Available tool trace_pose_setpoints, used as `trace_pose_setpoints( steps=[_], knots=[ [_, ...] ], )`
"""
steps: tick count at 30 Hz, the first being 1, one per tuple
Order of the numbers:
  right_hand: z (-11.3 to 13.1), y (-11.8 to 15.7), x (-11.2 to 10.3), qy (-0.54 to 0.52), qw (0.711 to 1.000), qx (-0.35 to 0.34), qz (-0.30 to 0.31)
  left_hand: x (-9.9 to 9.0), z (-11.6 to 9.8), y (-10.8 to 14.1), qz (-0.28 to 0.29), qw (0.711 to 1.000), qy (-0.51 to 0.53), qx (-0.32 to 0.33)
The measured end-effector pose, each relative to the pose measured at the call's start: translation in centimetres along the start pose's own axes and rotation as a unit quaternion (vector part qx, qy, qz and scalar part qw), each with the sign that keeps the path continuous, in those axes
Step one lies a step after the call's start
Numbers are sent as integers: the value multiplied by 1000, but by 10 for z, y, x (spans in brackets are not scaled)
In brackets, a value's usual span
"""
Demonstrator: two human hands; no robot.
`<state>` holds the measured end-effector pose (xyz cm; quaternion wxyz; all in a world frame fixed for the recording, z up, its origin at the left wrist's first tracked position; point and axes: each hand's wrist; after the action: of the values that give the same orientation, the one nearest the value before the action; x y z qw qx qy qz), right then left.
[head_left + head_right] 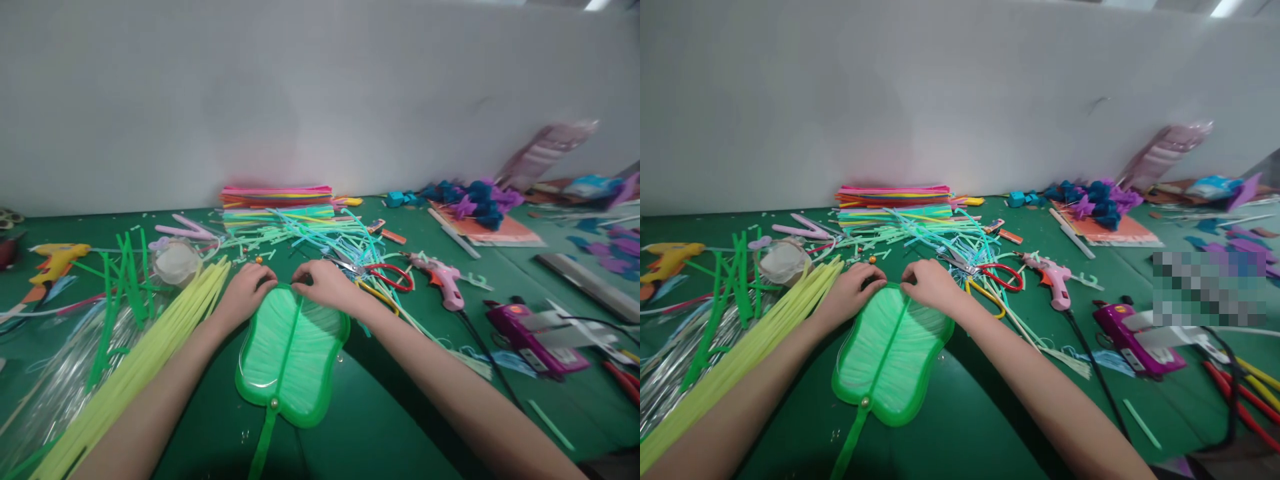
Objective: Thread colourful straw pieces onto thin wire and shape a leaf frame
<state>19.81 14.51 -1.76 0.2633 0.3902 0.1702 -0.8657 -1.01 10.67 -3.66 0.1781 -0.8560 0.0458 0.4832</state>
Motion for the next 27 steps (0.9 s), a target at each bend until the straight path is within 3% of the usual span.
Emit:
trace_pose_setpoints(
  steps=[17,27],
  knots=[
    [2,-3,5,86,991,-97,8,3,6,4,-12,1000,12,-8],
    [-3,-2,1,38,996,-77,15,3,4,4,-3,1000,13,7]
  ],
)
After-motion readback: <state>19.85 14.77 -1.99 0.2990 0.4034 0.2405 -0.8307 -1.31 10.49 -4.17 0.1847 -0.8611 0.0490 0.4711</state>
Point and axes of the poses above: each hand's wrist, its own y-axis away from the middle knuckle, its own x-axis out of the palm, z = x × y, and after that the axes turned 4 degrees about -y, right-handed
